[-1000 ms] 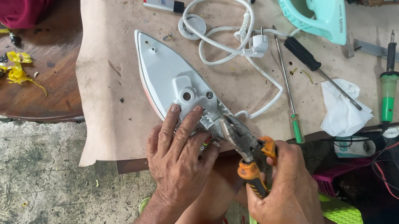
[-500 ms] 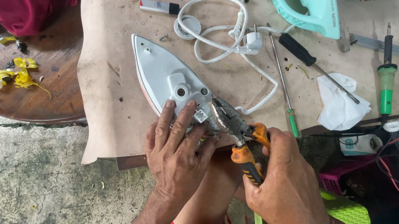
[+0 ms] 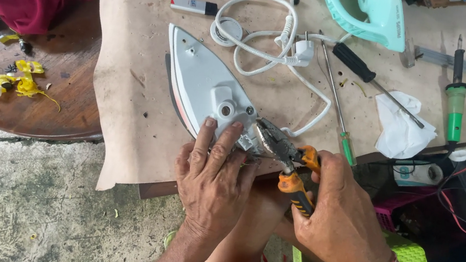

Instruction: Repairing an electric iron by disassembling it and inspecting internal wiring using a screwdriver and pliers.

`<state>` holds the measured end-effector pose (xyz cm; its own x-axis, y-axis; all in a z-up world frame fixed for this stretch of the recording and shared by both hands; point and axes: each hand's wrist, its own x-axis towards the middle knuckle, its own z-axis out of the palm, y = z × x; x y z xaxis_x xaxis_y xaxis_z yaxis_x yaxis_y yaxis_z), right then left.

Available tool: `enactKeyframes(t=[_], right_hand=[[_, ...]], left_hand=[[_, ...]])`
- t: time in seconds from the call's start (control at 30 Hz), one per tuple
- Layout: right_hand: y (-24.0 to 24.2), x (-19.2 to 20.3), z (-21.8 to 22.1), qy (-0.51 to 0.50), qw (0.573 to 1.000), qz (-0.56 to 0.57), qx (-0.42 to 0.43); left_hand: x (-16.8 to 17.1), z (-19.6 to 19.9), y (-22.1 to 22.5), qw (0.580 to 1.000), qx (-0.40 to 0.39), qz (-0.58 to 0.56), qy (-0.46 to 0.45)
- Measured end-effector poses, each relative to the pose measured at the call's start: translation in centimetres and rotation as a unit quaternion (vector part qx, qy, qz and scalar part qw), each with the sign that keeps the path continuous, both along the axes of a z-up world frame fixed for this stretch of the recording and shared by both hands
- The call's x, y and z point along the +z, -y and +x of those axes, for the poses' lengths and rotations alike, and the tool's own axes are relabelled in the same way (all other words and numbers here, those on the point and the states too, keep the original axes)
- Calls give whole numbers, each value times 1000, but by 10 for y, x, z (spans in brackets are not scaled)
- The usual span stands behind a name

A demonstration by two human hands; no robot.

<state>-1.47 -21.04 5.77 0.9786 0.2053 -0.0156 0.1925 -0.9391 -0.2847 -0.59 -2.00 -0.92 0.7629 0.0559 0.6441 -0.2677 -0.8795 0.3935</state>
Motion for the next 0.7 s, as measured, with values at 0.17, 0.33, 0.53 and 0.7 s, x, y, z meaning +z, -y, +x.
enactKeyframes(t=[0.17,0.33,0.53,0.7], right_hand=[[2,-4,1,11,1000,4,18],[15,-7,10,34,997,-5,63],[24,0,30,71,985,-26,155],[38,-1,47,46,978,-23,203]], left_hand=[[-2,0,-2,1000,-4,7,4],[0,0,-3,1000,-10,9,4],[-3,3,-3,1000,-12,17,10],[-9,-2,-2,1000,-11,15,-8]])
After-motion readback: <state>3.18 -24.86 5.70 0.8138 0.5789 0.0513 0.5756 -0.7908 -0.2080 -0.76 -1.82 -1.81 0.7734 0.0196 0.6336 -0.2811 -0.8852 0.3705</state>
